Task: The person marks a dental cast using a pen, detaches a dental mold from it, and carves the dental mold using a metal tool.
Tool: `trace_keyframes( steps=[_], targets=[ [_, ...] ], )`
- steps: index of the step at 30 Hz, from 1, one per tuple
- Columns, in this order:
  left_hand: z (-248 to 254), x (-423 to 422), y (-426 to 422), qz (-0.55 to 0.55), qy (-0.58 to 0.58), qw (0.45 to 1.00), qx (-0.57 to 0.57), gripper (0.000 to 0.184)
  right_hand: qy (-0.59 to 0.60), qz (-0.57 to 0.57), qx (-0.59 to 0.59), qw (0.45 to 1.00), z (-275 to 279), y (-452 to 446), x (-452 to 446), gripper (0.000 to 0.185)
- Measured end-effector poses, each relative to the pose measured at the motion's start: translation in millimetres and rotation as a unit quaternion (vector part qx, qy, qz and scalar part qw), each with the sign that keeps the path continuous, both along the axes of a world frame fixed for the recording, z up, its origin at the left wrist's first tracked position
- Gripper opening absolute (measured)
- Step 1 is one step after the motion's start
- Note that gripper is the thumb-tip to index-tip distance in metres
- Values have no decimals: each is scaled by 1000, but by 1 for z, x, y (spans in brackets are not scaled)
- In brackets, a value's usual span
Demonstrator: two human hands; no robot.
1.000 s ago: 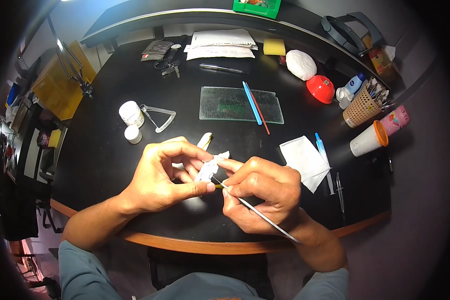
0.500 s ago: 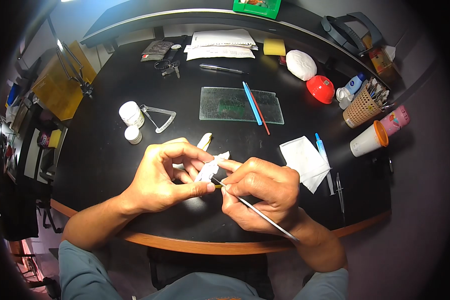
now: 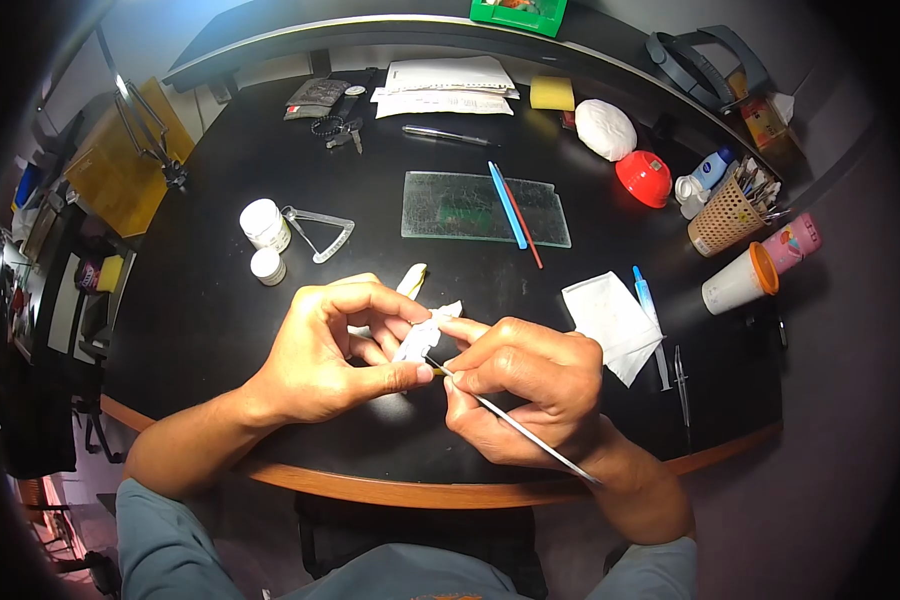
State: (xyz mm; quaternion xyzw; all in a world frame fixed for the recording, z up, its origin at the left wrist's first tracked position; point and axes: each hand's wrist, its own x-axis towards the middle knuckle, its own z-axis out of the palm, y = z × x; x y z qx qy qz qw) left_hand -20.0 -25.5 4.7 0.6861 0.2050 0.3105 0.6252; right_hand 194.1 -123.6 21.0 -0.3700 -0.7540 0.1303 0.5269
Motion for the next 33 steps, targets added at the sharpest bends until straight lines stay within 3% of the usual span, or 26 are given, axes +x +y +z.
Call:
trace_keyframes(
  steps=[24,33],
  targets=[
    [1,0,0,-3,6,1000,14,42,22,-12,-7,1000,-1,-2,1,16],
    [6,-1,-2,-30,2,998,-56,43,23,-15,-6,1000,-1,-2,1,15]
  ],
)
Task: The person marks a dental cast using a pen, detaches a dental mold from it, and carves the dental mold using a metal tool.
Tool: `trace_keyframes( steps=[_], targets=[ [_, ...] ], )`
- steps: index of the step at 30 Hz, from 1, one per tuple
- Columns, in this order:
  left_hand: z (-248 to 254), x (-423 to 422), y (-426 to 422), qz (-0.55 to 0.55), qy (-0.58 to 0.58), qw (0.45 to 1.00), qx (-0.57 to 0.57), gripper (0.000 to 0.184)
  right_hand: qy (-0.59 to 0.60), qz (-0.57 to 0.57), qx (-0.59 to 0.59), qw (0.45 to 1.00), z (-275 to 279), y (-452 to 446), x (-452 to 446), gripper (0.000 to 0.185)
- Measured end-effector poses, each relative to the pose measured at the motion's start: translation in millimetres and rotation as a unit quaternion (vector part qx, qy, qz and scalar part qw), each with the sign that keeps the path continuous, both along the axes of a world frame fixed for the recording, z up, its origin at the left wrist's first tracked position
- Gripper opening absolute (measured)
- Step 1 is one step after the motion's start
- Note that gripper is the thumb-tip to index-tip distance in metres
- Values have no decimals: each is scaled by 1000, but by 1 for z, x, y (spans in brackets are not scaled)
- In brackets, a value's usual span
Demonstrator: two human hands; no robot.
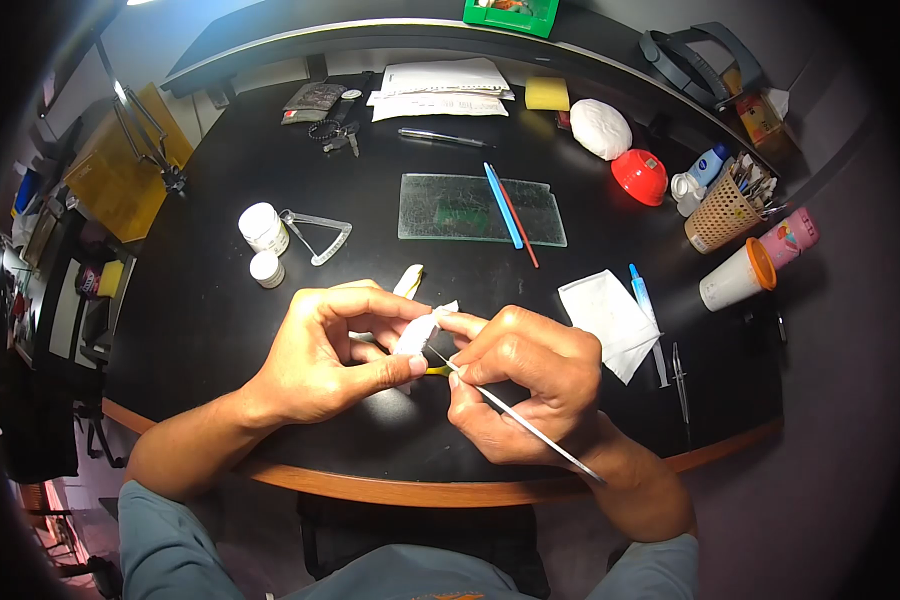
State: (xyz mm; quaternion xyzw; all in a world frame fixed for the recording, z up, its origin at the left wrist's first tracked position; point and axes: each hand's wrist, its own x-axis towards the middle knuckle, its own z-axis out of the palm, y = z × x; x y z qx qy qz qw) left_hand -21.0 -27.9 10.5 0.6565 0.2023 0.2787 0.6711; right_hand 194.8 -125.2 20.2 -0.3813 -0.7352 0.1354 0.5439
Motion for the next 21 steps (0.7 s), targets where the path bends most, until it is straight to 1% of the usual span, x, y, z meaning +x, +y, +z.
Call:
trace_keyframes(
  steps=[9,12,18,21],
  targets=[
    [4,-1,0,-15,9,1000,2,45,-3,-1,9,1000,2,1,0,15],
    [-1,-1,0,-29,-16,999,10,47,0,-5,7,1000,2,1,0,15],
    [0,-1,2,-43,-4,999,-26,49,-3,2,10,1000,5,0,-1,16],
    [-3,-1,2,-41,-10,999,-23,49,-11,8,17,1000,3,1,-1,15]
  ],
)
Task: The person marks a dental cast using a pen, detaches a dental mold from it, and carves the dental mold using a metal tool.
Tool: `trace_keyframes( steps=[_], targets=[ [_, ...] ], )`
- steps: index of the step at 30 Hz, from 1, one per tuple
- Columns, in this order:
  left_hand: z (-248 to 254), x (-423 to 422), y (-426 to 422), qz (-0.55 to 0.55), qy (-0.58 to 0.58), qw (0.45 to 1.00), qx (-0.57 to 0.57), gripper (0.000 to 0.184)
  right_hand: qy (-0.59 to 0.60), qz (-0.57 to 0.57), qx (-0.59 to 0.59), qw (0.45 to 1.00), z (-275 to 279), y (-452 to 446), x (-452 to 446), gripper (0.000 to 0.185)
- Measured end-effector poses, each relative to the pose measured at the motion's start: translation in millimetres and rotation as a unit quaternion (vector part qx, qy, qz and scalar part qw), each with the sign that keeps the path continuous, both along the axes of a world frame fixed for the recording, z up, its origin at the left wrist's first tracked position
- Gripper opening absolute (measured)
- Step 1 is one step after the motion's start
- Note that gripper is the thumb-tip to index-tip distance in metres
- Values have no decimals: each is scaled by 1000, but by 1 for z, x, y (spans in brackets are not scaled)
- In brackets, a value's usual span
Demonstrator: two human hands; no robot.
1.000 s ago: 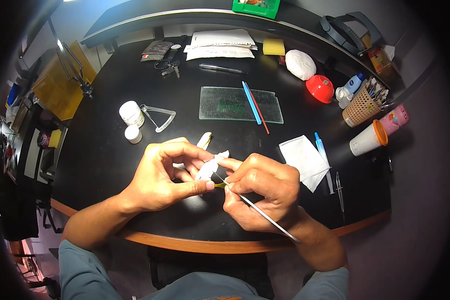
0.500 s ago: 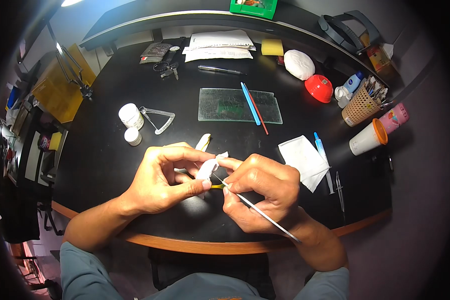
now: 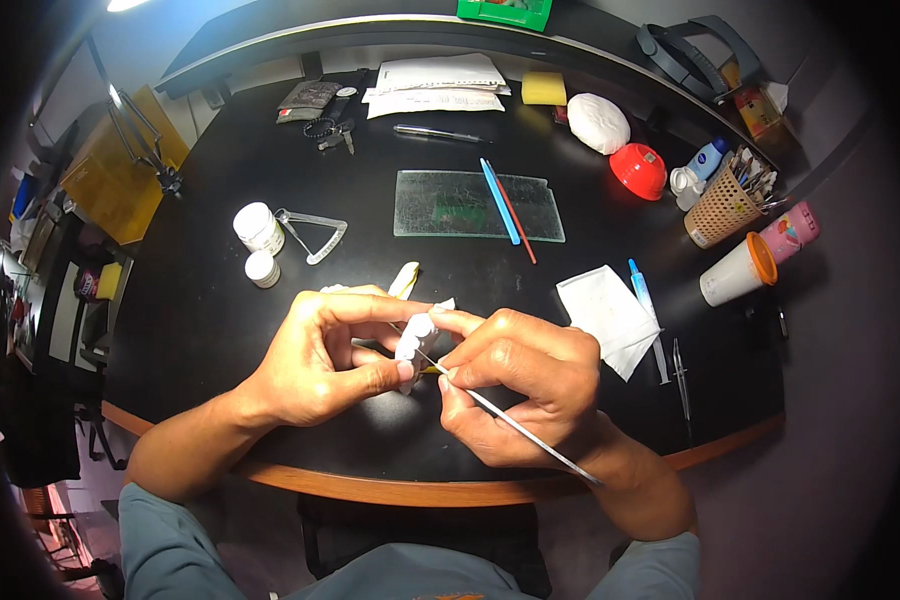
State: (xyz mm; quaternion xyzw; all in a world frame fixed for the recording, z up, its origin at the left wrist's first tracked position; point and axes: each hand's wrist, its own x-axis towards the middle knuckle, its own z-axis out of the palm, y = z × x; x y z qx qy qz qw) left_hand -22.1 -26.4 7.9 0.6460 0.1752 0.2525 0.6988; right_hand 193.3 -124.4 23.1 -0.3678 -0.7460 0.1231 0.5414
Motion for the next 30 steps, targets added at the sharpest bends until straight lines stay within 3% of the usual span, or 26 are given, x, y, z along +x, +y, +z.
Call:
trace_keyframes(
  steps=[16,30],
  targets=[
    [-3,-1,2,-15,-16,1000,-4,51,-58,-28,6,998,1,-3,1,12],
    [-6,-2,3,-26,-21,999,-18,50,-22,-24,27,999,-1,3,1,17]
  ],
)
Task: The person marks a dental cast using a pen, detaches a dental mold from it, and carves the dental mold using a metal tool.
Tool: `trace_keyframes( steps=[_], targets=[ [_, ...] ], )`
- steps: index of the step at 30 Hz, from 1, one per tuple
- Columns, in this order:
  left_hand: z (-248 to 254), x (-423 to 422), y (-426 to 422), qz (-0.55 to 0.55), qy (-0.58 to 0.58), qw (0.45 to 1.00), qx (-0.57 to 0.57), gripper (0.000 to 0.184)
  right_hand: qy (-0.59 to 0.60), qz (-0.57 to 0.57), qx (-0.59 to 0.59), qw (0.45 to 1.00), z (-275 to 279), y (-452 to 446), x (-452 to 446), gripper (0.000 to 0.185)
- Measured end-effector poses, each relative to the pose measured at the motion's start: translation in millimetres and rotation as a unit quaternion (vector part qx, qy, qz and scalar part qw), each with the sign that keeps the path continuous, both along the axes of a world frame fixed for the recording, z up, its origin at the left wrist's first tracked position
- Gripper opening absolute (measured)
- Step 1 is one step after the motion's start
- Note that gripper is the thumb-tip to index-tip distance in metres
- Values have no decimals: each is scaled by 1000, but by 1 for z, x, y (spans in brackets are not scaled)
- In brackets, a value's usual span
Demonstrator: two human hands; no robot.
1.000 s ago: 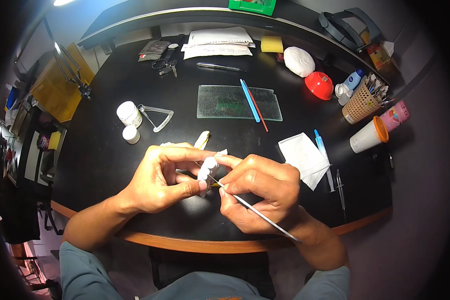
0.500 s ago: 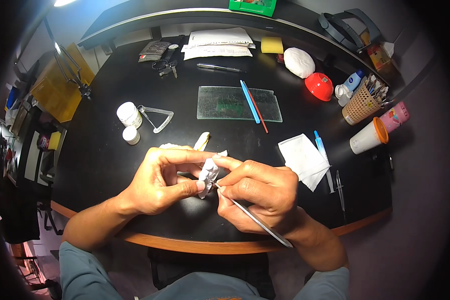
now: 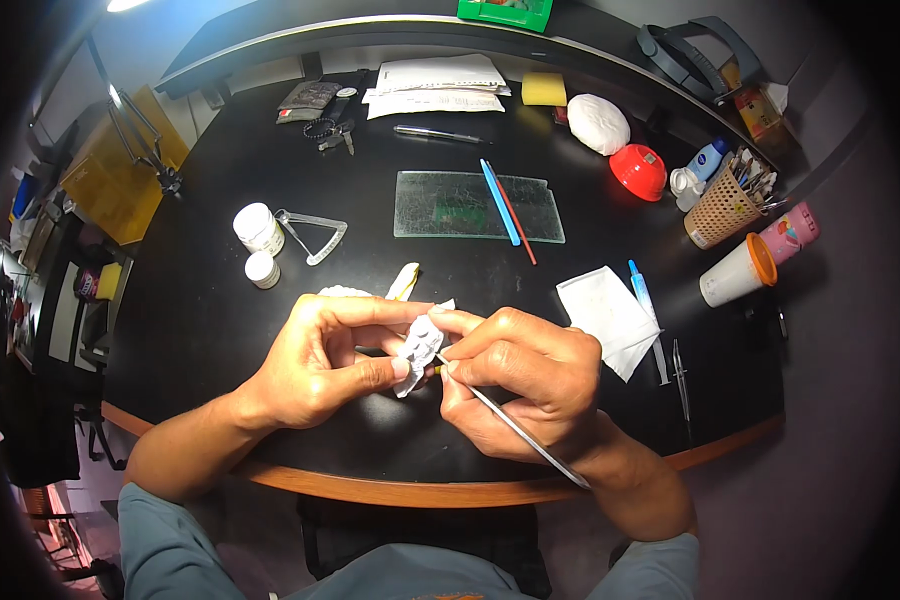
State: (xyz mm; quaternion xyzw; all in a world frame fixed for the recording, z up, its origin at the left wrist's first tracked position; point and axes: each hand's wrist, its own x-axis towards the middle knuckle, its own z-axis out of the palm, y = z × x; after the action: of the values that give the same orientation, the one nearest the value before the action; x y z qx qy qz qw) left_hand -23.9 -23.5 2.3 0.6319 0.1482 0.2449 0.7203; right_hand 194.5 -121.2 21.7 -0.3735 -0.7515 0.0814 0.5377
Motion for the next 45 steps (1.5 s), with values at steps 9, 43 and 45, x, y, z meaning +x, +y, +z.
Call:
trace_keyframes(
  steps=[9,43,45],
  targets=[
    [-4,0,0,-2,-5,1000,-7,51,-22,-15,7,1000,0,-3,0,15],
    [2,0,-1,-5,0,998,-59,49,-27,-6,3,1000,-1,-3,0,18],
    [3,-1,-1,-2,7,998,-57,49,-17,-1,-3,1000,0,-4,0,18]
  ],
)
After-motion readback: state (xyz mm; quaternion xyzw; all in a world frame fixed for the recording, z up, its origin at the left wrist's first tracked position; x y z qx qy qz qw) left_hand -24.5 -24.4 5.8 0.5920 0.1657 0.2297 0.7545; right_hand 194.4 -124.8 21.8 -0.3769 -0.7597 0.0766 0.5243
